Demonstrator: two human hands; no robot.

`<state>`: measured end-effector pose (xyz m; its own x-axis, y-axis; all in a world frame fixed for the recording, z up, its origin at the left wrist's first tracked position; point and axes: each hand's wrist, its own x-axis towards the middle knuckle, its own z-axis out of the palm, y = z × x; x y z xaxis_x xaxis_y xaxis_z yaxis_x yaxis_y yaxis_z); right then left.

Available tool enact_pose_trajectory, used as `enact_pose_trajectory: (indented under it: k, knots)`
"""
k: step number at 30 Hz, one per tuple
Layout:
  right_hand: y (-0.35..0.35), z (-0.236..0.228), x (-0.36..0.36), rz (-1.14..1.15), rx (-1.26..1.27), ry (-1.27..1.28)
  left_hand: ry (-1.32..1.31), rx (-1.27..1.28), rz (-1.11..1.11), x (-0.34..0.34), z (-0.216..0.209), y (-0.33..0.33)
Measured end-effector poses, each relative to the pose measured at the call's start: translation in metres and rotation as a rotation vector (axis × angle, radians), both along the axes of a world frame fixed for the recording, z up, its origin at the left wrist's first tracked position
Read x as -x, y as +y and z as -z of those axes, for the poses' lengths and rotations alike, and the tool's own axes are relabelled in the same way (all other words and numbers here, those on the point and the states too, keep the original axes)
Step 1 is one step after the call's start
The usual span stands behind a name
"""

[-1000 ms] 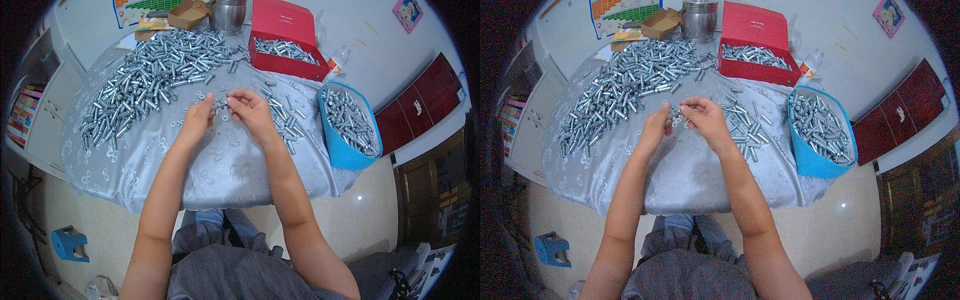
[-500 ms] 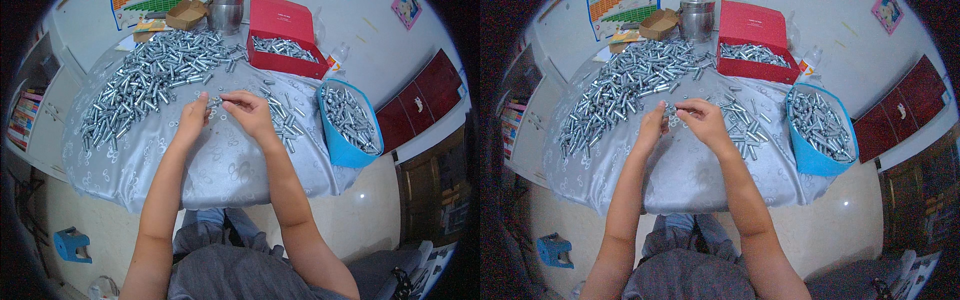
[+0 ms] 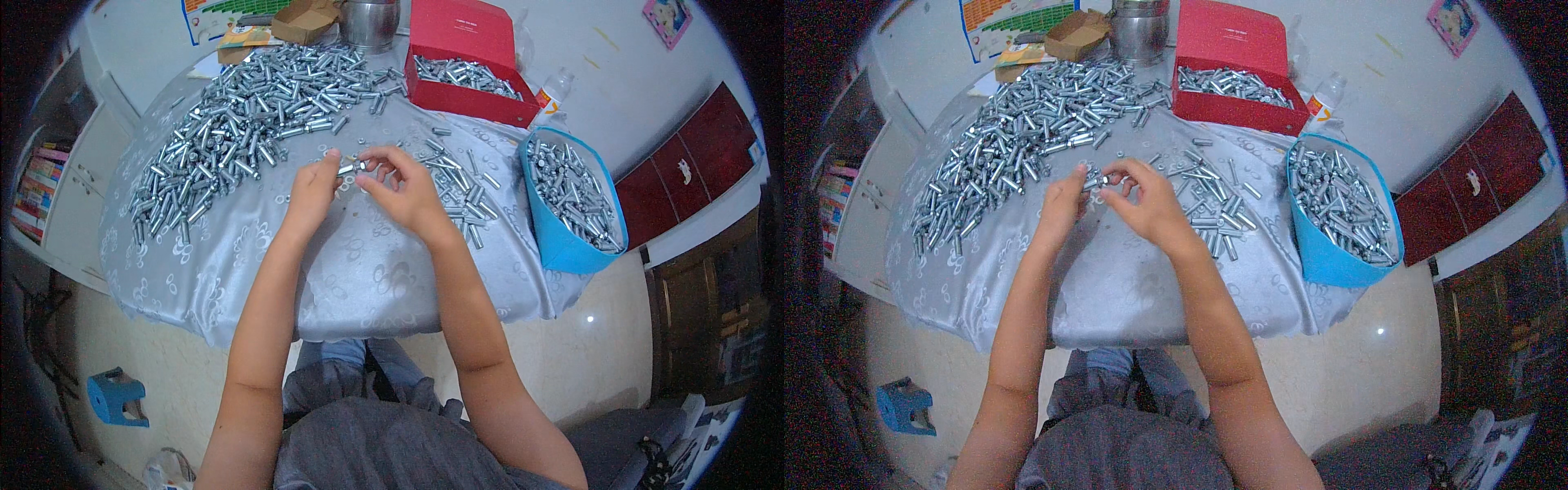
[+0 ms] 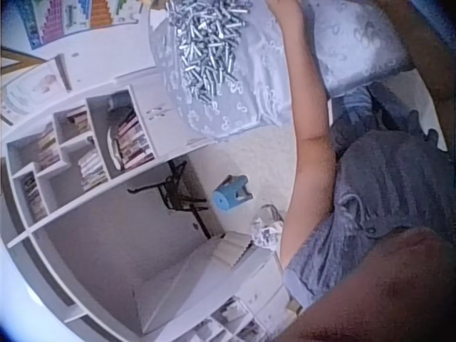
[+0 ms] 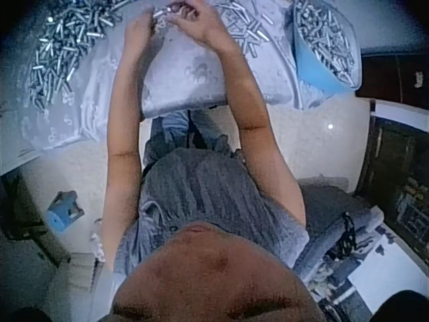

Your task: The person repeatedly picks up small metal pins and washers from a table, inserts the washers onto the pins, and places the assembled units into a blue container. The person handles the components one at a time throughout the clip.

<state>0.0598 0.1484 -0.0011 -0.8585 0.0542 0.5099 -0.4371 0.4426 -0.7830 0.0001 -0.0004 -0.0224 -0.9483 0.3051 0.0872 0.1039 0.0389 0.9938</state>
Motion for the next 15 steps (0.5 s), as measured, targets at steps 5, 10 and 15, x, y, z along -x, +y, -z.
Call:
enact_pose_trajectory:
  k: [5,10,15]
  knots:
    - [0.0060,0.0037,0.0012,-0.026,0.006,-0.104,0.054,0.034,0.000,-0.0026,-0.0016,-0.0004]
    - [0.0008,-0.0019,-0.0044,-0.008,0.083,-0.090,0.068,0.065,-0.011,-0.0024,-0.0035,-0.0006]
    - [0.0061,-0.0019,-0.0026,-0.075,-0.003,-0.041,0.090,0.042,-0.001,-0.0033,-0.0042,-0.0021]
